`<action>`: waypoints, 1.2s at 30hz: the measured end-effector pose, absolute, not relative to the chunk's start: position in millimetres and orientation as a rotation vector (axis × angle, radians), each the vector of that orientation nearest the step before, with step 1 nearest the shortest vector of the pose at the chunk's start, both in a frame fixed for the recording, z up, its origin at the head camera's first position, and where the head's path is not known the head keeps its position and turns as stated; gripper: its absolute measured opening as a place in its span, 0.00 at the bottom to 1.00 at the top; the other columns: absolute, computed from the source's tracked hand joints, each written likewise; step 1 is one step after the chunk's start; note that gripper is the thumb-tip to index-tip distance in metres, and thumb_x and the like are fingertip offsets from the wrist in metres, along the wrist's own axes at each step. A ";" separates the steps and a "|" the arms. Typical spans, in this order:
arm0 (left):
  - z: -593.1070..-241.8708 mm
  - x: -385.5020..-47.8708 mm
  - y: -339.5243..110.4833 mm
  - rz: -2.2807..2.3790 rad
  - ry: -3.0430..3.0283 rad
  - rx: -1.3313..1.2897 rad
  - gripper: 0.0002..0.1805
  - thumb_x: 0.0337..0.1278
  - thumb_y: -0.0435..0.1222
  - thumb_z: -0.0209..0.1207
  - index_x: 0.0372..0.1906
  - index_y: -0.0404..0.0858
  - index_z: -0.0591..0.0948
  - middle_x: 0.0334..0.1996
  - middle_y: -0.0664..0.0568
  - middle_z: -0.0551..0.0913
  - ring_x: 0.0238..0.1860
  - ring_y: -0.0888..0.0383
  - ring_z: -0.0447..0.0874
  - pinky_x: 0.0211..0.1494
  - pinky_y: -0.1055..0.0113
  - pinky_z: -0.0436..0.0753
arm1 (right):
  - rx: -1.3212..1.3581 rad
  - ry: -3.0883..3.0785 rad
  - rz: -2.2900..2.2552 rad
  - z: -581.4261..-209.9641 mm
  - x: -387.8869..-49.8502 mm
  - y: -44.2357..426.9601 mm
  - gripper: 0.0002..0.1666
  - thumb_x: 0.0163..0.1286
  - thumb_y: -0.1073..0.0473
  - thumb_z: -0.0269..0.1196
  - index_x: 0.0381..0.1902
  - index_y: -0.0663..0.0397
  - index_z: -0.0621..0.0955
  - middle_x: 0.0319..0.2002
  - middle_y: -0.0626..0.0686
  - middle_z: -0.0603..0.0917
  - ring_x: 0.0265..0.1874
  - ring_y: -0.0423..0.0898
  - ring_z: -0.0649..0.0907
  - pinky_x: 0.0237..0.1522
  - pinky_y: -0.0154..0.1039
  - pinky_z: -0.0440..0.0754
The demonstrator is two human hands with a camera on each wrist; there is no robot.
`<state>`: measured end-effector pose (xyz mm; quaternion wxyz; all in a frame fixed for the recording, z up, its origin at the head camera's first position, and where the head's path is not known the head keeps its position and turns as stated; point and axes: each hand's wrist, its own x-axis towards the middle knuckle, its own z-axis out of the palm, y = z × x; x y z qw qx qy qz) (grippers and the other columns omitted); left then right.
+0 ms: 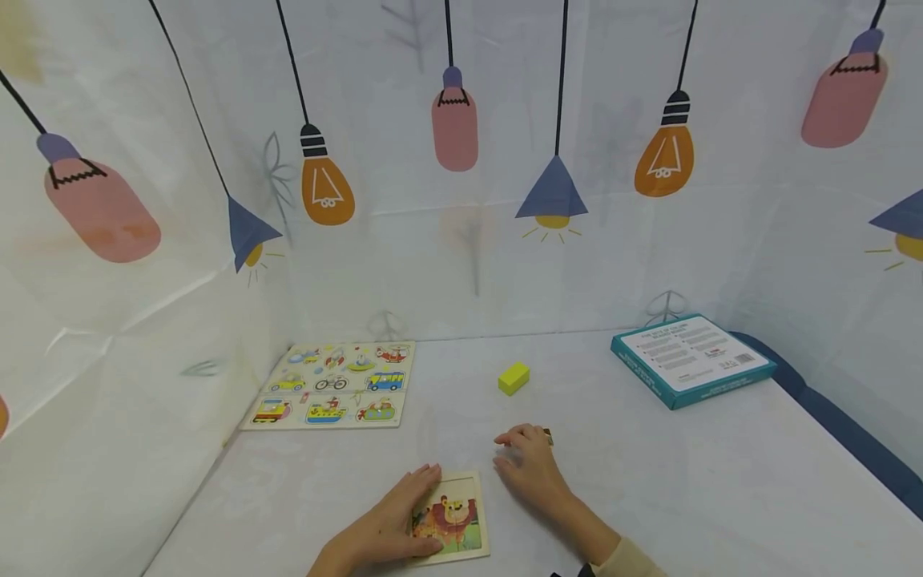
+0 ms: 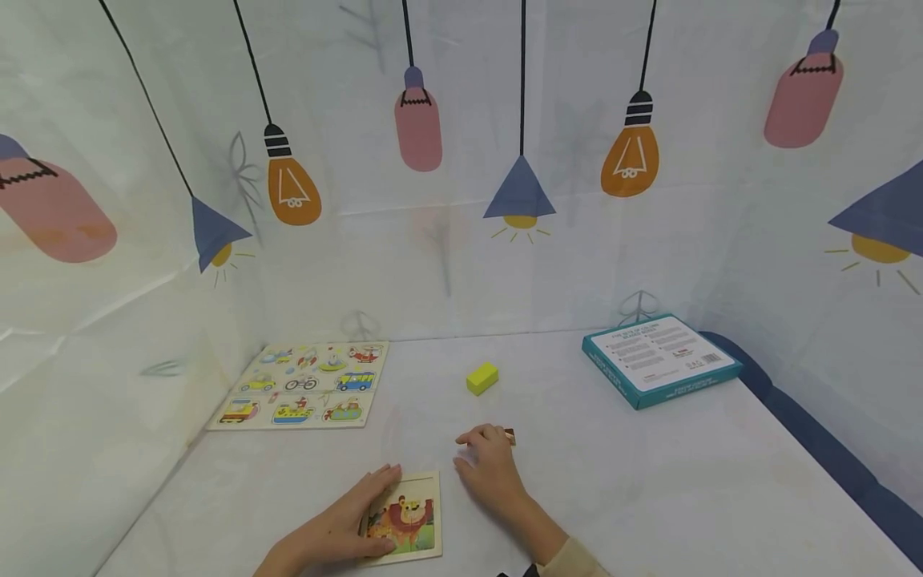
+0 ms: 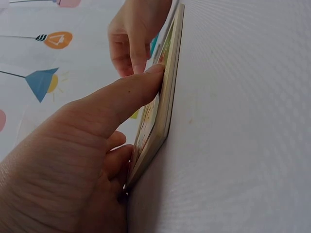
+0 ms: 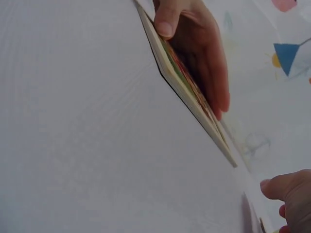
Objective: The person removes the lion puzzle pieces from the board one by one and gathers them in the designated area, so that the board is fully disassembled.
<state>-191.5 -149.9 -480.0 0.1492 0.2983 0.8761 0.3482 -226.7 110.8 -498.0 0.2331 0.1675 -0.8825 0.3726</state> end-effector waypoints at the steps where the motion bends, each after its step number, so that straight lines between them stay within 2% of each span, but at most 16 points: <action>1: -479.8 -191.7 -149.5 1.001 2.516 0.844 0.51 0.45 0.58 0.62 0.70 0.38 0.55 0.70 0.46 0.53 0.70 0.46 0.44 0.67 0.47 0.46 | 0.484 -2.422 1.027 -497.9 -225.2 109.0 0.13 0.46 0.64 0.72 0.32 0.51 0.81 0.32 0.43 0.74 0.36 0.40 0.71 0.39 0.41 0.71; 8: -479.0 -192.9 -150.1 1.027 2.513 0.777 0.47 0.49 0.57 0.59 0.70 0.41 0.54 0.69 0.42 0.53 0.68 0.39 0.47 0.63 0.38 0.51 | 0.720 -2.371 1.023 -497.8 -214.1 94.0 0.14 0.47 0.64 0.72 0.33 0.53 0.82 0.35 0.44 0.74 0.39 0.41 0.73 0.41 0.39 0.75; 13: -480.5 -191.6 -151.1 0.991 2.549 0.872 0.47 0.49 0.59 0.58 0.70 0.41 0.55 0.68 0.42 0.55 0.68 0.41 0.51 0.64 0.44 0.56 | 0.976 -2.377 1.125 -495.5 -203.2 83.4 0.13 0.52 0.65 0.69 0.37 0.55 0.81 0.38 0.45 0.75 0.35 0.37 0.75 0.37 0.30 0.77; 18: -480.3 -190.5 -151.4 0.985 2.552 0.926 0.47 0.50 0.59 0.57 0.70 0.41 0.54 0.68 0.44 0.55 0.68 0.44 0.52 0.65 0.48 0.57 | 1.190 -2.351 1.163 -493.7 -194.7 73.6 0.12 0.56 0.67 0.65 0.40 0.59 0.80 0.39 0.49 0.76 0.29 0.33 0.74 0.31 0.20 0.73; 25: -480.2 -190.3 -152.2 1.009 2.541 0.914 0.48 0.49 0.59 0.58 0.70 0.40 0.54 0.68 0.44 0.55 0.68 0.43 0.51 0.65 0.49 0.57 | 1.188 -2.361 1.153 -496.3 -191.4 64.1 0.10 0.59 0.67 0.63 0.40 0.62 0.82 0.38 0.50 0.78 0.34 0.35 0.73 0.33 0.21 0.73; 32: -482.5 -190.6 -154.5 1.018 2.547 0.939 0.48 0.49 0.58 0.59 0.70 0.39 0.54 0.68 0.44 0.56 0.67 0.43 0.52 0.66 0.53 0.58 | 1.152 -2.340 0.921 -502.6 -190.2 56.1 0.10 0.59 0.62 0.63 0.39 0.57 0.83 0.39 0.47 0.76 0.37 0.37 0.71 0.39 0.25 0.71; 36: -483.2 -191.7 -155.4 1.025 2.549 0.955 0.48 0.50 0.58 0.59 0.70 0.38 0.54 0.68 0.43 0.56 0.67 0.42 0.53 0.65 0.51 0.59 | 1.123 -2.358 0.814 -503.2 -191.3 51.6 0.11 0.59 0.60 0.63 0.40 0.54 0.84 0.39 0.45 0.76 0.37 0.37 0.71 0.38 0.25 0.70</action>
